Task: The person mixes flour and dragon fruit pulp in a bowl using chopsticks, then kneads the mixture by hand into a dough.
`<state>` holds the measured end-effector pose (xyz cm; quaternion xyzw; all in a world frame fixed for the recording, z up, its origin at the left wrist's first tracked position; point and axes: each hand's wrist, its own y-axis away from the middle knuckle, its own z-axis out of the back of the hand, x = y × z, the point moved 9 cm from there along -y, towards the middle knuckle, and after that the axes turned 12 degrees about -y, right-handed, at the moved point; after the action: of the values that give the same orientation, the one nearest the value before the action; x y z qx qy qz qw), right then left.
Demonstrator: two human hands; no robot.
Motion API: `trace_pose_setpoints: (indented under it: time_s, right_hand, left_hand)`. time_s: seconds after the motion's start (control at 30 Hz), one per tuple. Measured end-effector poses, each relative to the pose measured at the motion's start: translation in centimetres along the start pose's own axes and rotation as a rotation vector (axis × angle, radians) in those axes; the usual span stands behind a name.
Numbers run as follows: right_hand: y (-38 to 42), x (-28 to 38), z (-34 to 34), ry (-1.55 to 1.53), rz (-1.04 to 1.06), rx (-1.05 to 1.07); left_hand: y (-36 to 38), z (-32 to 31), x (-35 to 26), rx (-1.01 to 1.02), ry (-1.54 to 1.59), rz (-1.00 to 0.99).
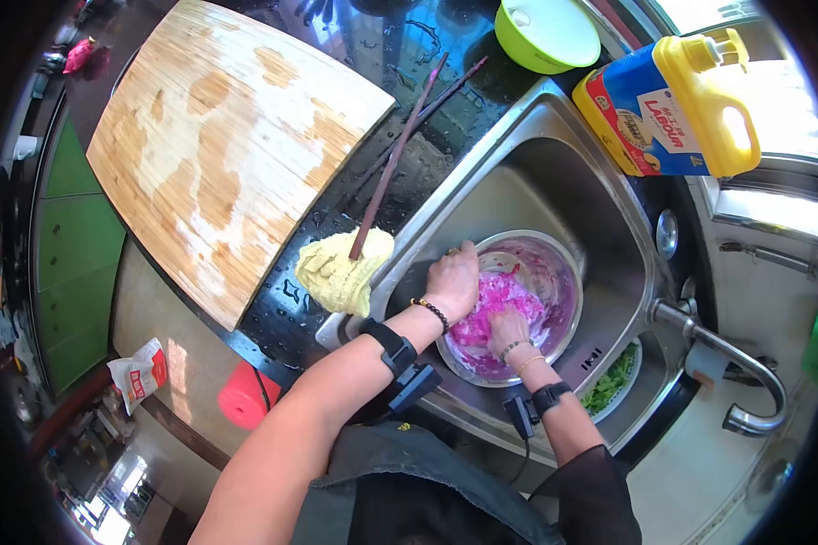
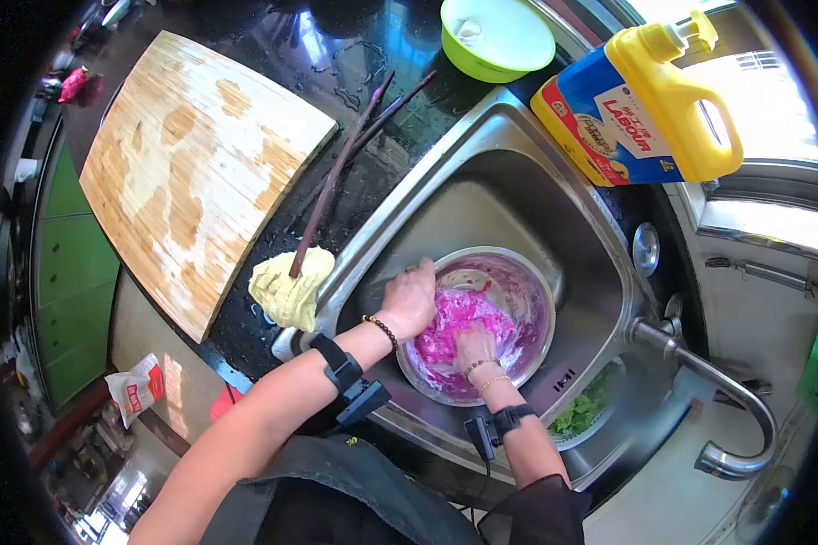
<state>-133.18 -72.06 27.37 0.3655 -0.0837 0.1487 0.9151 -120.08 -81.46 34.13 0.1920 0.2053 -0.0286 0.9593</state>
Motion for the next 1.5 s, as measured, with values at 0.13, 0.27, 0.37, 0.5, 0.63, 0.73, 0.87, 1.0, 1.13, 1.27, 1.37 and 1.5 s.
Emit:
trace_pose_setpoints:
  time_s: [0.13,0.27,0.37,0.5,0.63,0.73,0.87,1.0,1.13,1.27,1.37,1.5]
  right_hand:
    - [3.3,0.4,-0.3,-0.232,0.118,0.118]
    - [8.0,3.1,7.0,-0.373,0.354,-0.236]
    - [8.0,1.1,9.6,-0.577,0.234,-0.306]
    - [-0.3,0.5,9.8,-0.261,0.238,-0.326]
    - [-7.6,0.7,4.3,-0.301,-0.005,0.011]
    - [-4.7,1.4,5.2,-0.248,-0.027,0.022]
    - [1.3,3.0,6.6,-0.407,0.146,-0.161]
    - [5.9,2.4,5.5,-0.315,0.145,-0.241]
    - [6.4,2.7,5.6,-0.259,0.241,-0.454]
    - [4.1,1.9,1.9,-0.151,0.313,-0.427]
    - [3.0,0.6,-0.6,-0.098,0.306,-0.347]
    - [0.5,-1.2,-5.2,0.157,0.132,0.15]
  left_hand:
    - [-0.2,-0.3,0.3,0.021,0.025,0.005]
    - [-0.1,-0.3,0.2,0.036,0.009,0.012]
    - [-0.3,0.1,0.0,0.048,-0.021,-0.008]
    - [-0.4,-0.3,0.0,0.028,0.029,-0.015]
    - [-0.4,-0.1,0.2,0.01,-0.013,-0.008]
    - [-0.4,0.0,-0.1,0.049,0.006,-0.019]
    - [-0.2,-0.1,-0.3,0.056,-0.021,-0.041]
    - [-0.2,-0.3,-0.3,0.038,0.008,-0.028]
    - [-0.2,-0.4,-0.1,0.052,0.048,0.004]
    - [-0.3,-0.8,0.0,0.062,0.037,0.026]
    - [-0.3,-0.7,0.0,0.076,0.052,0.044]
    - [-0.2,-0.6,0.0,0.116,0.057,0.05]
